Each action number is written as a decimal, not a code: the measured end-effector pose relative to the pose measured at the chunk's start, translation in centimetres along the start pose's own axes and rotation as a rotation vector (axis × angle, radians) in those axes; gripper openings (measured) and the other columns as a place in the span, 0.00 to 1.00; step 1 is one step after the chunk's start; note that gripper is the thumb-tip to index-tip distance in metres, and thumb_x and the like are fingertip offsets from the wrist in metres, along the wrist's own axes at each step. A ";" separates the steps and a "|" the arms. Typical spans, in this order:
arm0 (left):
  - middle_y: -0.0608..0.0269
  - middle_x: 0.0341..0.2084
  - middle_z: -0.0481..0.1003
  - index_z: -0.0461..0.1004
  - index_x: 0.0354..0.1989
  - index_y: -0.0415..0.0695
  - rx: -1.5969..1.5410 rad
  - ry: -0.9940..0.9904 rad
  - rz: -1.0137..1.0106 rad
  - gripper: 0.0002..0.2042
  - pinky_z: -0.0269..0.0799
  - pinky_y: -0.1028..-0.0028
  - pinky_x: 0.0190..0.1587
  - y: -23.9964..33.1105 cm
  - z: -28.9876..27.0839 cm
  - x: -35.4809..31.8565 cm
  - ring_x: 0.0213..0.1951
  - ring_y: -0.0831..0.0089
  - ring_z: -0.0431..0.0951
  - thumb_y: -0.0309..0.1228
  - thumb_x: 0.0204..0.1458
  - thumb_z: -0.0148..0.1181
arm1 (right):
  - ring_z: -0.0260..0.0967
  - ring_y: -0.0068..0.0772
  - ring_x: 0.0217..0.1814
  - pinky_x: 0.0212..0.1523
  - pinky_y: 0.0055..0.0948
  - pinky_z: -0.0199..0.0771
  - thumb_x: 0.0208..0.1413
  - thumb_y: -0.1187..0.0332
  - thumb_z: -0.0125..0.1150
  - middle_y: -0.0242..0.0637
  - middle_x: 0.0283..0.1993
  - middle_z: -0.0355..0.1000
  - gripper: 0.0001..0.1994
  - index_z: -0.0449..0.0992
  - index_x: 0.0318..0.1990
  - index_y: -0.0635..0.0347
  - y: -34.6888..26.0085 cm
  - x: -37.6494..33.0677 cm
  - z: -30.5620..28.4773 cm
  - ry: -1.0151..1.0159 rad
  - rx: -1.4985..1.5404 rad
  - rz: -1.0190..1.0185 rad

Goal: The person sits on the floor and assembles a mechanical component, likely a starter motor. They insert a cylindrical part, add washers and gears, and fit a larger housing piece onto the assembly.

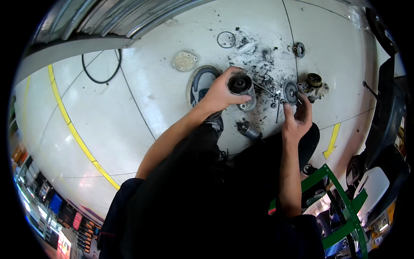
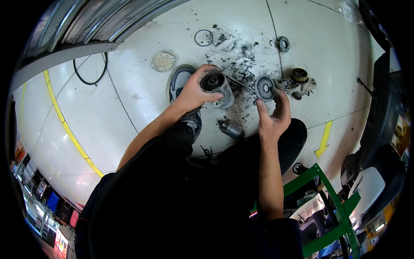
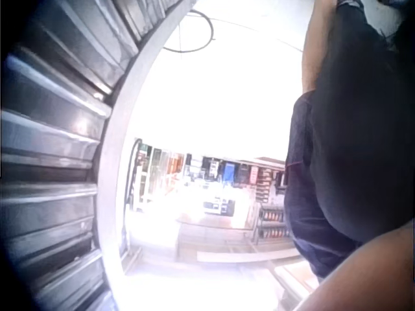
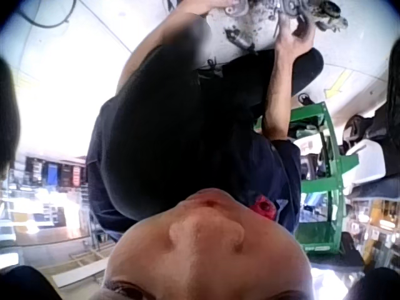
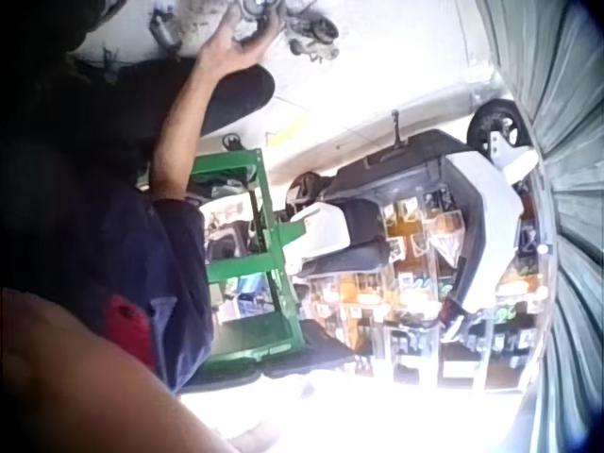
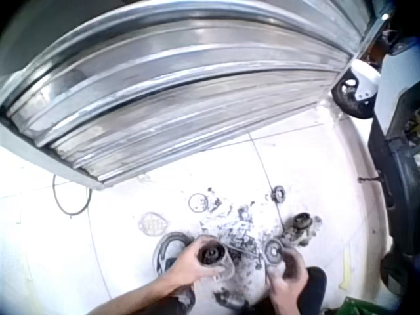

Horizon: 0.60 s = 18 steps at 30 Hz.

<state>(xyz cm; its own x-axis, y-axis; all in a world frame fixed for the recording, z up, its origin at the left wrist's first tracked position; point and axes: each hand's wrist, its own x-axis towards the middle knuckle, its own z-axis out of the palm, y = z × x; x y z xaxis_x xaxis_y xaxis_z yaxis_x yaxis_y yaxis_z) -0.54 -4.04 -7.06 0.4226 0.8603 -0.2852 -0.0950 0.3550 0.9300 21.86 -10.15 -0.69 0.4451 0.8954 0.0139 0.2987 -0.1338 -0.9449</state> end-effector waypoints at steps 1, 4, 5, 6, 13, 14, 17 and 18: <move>0.60 0.46 0.74 0.67 0.55 0.40 0.010 -0.002 0.007 0.32 0.67 0.72 0.55 -0.4 0.0 -0.1 0.50 0.73 0.73 0.30 0.40 0.76 | 0.71 0.36 0.56 0.59 0.33 0.68 0.45 0.73 0.72 0.48 0.55 0.73 0.24 0.73 0.51 0.67 -0.4 0.0 0.3 -0.074 -0.027 -0.024; 0.55 0.47 0.75 0.67 0.55 0.40 0.191 -0.025 0.048 0.35 0.70 0.68 0.55 -0.7 0.2 -0.6 0.50 0.65 0.76 0.33 0.37 0.77 | 0.70 0.41 0.58 0.60 0.36 0.67 0.44 0.69 0.73 0.49 0.56 0.72 0.25 0.74 0.51 0.65 -1.8 0.0 1.5 -0.295 -0.174 -0.126; 0.52 0.47 0.76 0.67 0.55 0.40 0.347 -0.040 0.078 0.36 0.71 0.66 0.54 0.1 0.5 -0.6 0.50 0.61 0.77 0.35 0.35 0.77 | 0.69 0.43 0.59 0.60 0.38 0.67 0.44 0.68 0.73 0.48 0.56 0.72 0.25 0.75 0.50 0.65 -2.7 0.3 2.1 -0.354 -0.220 -0.142; 0.50 0.47 0.76 0.67 0.56 0.41 0.502 -0.055 0.110 0.37 0.72 0.64 0.54 0.4 0.7 -0.6 0.50 0.57 0.78 0.37 0.34 0.77 | 0.68 0.46 0.60 0.61 0.39 0.67 0.43 0.67 0.74 0.47 0.56 0.72 0.25 0.75 0.50 0.64 -3.5 0.4 2.8 -0.413 -0.267 -0.158; 0.46 0.53 0.73 0.62 0.60 0.40 0.563 -0.119 0.165 0.43 0.71 0.60 0.55 -0.7 0.6 -0.6 0.54 0.49 0.74 0.39 0.32 0.77 | 0.65 0.50 0.61 0.61 0.43 0.65 0.43 0.66 0.74 0.44 0.55 0.74 0.24 0.77 0.50 0.62 -2.5 0.2 3.5 -0.679 -0.466 -0.173; 0.46 0.53 0.73 0.62 0.61 0.40 0.583 -0.139 0.159 0.44 0.71 0.60 0.55 -0.7 0.7 -0.7 0.54 0.49 0.74 0.38 0.32 0.77 | 0.66 0.50 0.61 0.60 0.42 0.66 0.43 0.66 0.73 0.46 0.55 0.73 0.24 0.77 0.49 0.63 -2.8 0.1 3.7 -0.652 -0.467 -0.158; 0.45 0.53 0.72 0.61 0.61 0.40 0.640 -0.154 0.227 0.44 0.72 0.59 0.54 -1.2 0.6 -0.4 0.53 0.48 0.74 0.38 0.32 0.76 | 0.68 0.50 0.58 0.58 0.40 0.69 0.45 0.65 0.72 0.48 0.53 0.74 0.21 0.78 0.47 0.64 -4.1 -0.5 5.1 -0.568 -0.461 -0.137; 0.45 0.53 0.73 0.61 0.61 0.40 0.609 -0.135 0.172 0.44 0.72 0.59 0.54 -1.3 0.7 -0.4 0.53 0.47 0.74 0.37 0.31 0.76 | 0.70 0.49 0.56 0.56 0.39 0.70 0.47 0.65 0.72 0.49 0.51 0.75 0.19 0.79 0.46 0.64 -4.2 -0.6 5.5 -0.544 -0.452 -0.147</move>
<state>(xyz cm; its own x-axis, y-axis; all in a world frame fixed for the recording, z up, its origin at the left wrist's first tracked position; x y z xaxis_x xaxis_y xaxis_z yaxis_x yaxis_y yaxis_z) 0.05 -5.13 -8.00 0.5600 0.8189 -0.1254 0.3404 -0.0894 0.9360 15.70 -7.78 1.46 -0.0747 0.9865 -0.1456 0.6953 -0.0531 -0.7168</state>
